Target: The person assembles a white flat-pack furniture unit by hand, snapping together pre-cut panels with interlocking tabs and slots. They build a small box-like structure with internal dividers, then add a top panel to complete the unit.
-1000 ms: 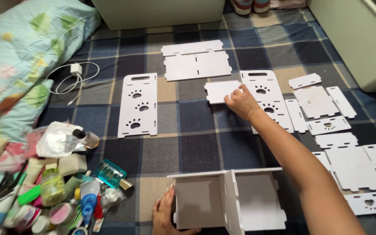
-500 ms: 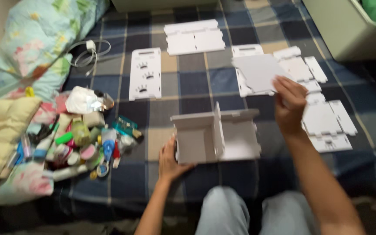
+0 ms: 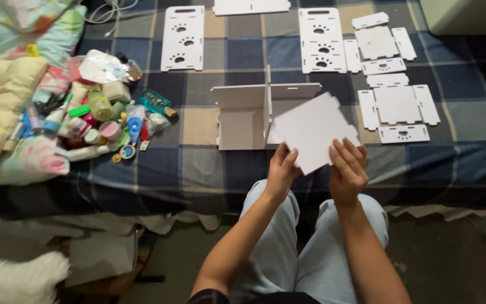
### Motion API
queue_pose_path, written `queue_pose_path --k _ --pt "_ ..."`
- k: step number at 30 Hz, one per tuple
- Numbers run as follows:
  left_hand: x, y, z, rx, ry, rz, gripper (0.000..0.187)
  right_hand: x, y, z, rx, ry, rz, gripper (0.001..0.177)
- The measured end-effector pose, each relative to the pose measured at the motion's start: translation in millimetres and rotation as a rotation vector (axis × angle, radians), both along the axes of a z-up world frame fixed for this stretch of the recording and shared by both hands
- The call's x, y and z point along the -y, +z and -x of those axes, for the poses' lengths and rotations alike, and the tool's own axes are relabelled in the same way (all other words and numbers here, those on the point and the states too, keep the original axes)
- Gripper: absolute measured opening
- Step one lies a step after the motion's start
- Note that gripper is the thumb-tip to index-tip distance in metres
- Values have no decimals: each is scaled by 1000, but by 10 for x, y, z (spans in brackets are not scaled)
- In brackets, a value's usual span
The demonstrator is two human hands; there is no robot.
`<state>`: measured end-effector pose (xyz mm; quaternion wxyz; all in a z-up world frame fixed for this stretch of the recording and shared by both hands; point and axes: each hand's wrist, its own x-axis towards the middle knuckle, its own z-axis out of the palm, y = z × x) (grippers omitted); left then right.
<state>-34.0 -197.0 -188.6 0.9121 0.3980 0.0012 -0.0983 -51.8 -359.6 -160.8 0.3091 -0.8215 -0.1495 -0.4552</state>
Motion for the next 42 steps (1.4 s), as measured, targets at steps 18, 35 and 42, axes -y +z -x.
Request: queue_pose_path --k 18,35,42 --pt "334 -305 85 102 231 -21 18 283 -91 1 -821 703 -1241 30" --pt "239 -84 -29 -80 156 -112 30 279 -79 -89 -910 644 -1439 30" --pt "295 -128 -79 -6 151 -146 26 13 -290 -169 -711 493 -1495 17"
